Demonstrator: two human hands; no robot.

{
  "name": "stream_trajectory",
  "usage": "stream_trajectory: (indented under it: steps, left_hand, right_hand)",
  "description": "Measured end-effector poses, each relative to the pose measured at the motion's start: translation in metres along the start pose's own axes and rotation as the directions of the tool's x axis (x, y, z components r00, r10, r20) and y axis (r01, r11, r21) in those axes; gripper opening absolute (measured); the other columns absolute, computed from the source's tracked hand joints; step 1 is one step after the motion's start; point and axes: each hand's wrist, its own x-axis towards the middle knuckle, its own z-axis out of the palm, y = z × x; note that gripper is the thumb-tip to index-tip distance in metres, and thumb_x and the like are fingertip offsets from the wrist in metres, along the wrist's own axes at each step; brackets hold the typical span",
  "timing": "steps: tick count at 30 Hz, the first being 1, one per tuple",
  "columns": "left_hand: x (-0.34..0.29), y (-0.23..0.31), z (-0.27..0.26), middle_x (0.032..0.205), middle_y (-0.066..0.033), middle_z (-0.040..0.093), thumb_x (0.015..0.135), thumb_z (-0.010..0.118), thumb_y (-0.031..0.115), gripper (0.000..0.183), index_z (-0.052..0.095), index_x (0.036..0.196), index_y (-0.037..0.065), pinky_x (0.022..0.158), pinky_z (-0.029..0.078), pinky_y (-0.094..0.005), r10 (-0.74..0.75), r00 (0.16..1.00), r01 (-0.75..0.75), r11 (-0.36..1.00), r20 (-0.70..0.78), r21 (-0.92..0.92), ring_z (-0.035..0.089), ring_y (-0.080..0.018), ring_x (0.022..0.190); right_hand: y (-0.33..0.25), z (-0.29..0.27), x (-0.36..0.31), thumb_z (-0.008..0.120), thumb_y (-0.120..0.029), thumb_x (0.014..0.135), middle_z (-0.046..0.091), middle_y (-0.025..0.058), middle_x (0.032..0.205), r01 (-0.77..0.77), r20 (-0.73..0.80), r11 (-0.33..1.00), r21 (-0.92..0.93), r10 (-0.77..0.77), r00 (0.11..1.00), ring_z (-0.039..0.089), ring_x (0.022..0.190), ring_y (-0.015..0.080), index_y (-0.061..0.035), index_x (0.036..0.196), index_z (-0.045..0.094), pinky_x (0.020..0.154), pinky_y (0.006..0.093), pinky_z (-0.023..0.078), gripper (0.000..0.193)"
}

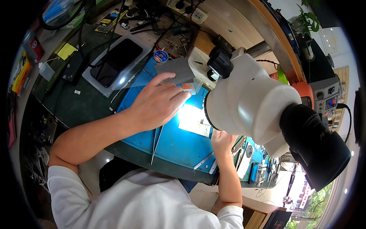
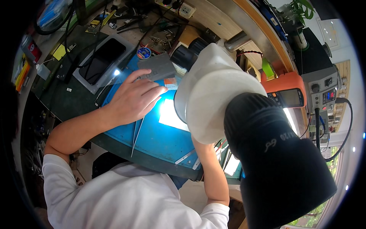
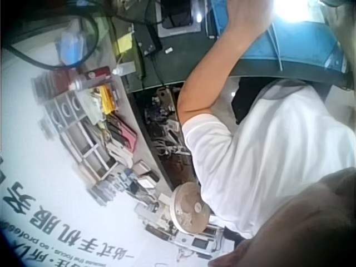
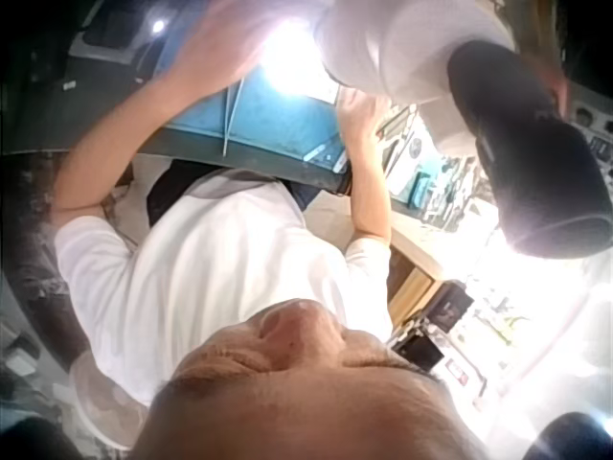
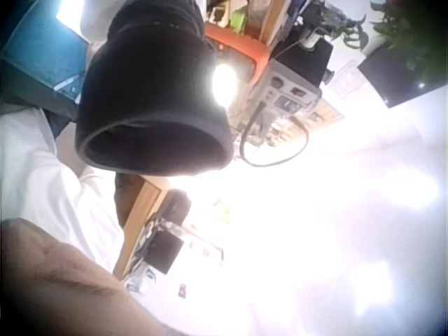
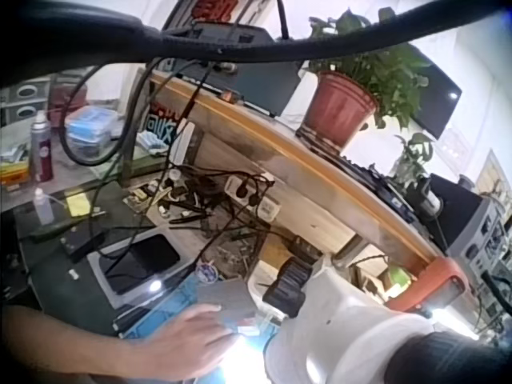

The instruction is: The person works at a bench under a stereo microscope, handling small electronic components and applying liquid from a syringe-like bottle. They retrieve a cable from a drawer and connect it to a power supply, then continue manipulating components on the mat.

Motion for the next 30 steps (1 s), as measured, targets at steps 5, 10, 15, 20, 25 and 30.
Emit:
stream_trajectory:
  steps: [5,10,15,20,25,30]
  left_hand:
    - [0.000,0.000,-0.002,0.090,-0.0055,0.068,0.083,0.072,0.006,0.025,0.068,0.108,0.006,0.110,0.038,-0.0422,-0.010,1.000,0.010,1.000,0.003,-0.012,0.067,-0.0185,0.084]
    - [0.000,0.000,-0.002,0.090,-0.0054,0.068,0.083,0.072,0.006,0.025,0.067,0.107,0.006,0.110,0.038,-0.0424,-0.002,1.000,0.002,1.000,-0.017,-0.013,0.067,-0.0186,0.084]
    - [0.002,0.001,-0.002,0.089,-0.0056,0.068,0.082,0.073,0.006,0.025,0.067,0.107,0.006,0.110,0.038,-0.0424,-0.001,0.999,0.000,1.000,-0.033,-0.028,0.068,-0.0189,0.084]
    - [0.000,0.001,-0.001,0.086,-0.0050,0.065,0.081,0.065,0.005,0.028,0.063,0.109,0.003,0.109,0.037,-0.0427,0.021,0.998,-0.023,0.999,-0.056,-0.029,0.066,-0.0200,0.083]
    - [0.000,0.000,0.000,0.084,-0.0049,0.064,0.081,0.066,0.005,0.028,0.063,0.109,0.004,0.109,0.037,-0.0426,0.025,0.999,-0.026,1.000,-0.041,-0.016,0.065,-0.0194,0.083]
    - [0.001,0.001,-0.002,0.088,-0.0060,0.068,0.082,0.072,0.005,0.025,0.067,0.106,0.005,0.111,0.037,-0.0426,-0.008,1.000,0.008,1.000,-0.006,-0.007,0.067,-0.0193,0.084]
  right_hand:
    - [-0.001,0.006,0.000,0.053,-0.017,0.095,0.066,0.0223,0.095,-0.029,-0.039,0.999,0.024,0.030,0.999,0.061,0.090,0.0394,0.0065,0.096,0.068,0.082,0.0517,0.044,0.028]
    - [-0.001,0.008,-0.002,0.054,-0.014,0.092,0.066,0.0222,0.093,-0.031,-0.014,0.999,0.026,0.032,0.999,0.062,0.088,0.0393,0.0067,0.093,0.068,0.082,0.0512,0.045,0.025]
    - [-0.004,0.001,-0.002,0.055,-0.010,0.088,0.066,0.0223,0.090,-0.099,0.067,0.994,0.052,0.095,0.993,0.063,0.085,0.0396,0.0074,0.091,0.067,0.079,0.0497,0.047,0.022]
    - [-0.002,0.004,-0.005,0.055,-0.010,0.089,0.066,0.0224,0.088,-0.066,0.039,0.997,0.038,0.064,0.997,0.063,0.083,0.0397,0.0080,0.092,0.067,0.078,0.0490,0.048,0.022]
    - [0.014,0.015,-0.011,0.057,-0.011,0.091,0.066,0.0224,0.089,-0.113,0.016,0.993,0.021,0.112,0.994,0.063,0.083,0.0388,0.0082,0.093,0.067,0.078,0.0495,0.047,0.022]
    - [0.020,0.012,-0.013,0.057,-0.011,0.092,0.067,0.0215,0.089,-0.096,0.023,0.995,-0.028,0.097,0.995,0.063,0.084,0.0379,0.0076,0.093,0.068,0.078,0.0493,0.047,0.022]
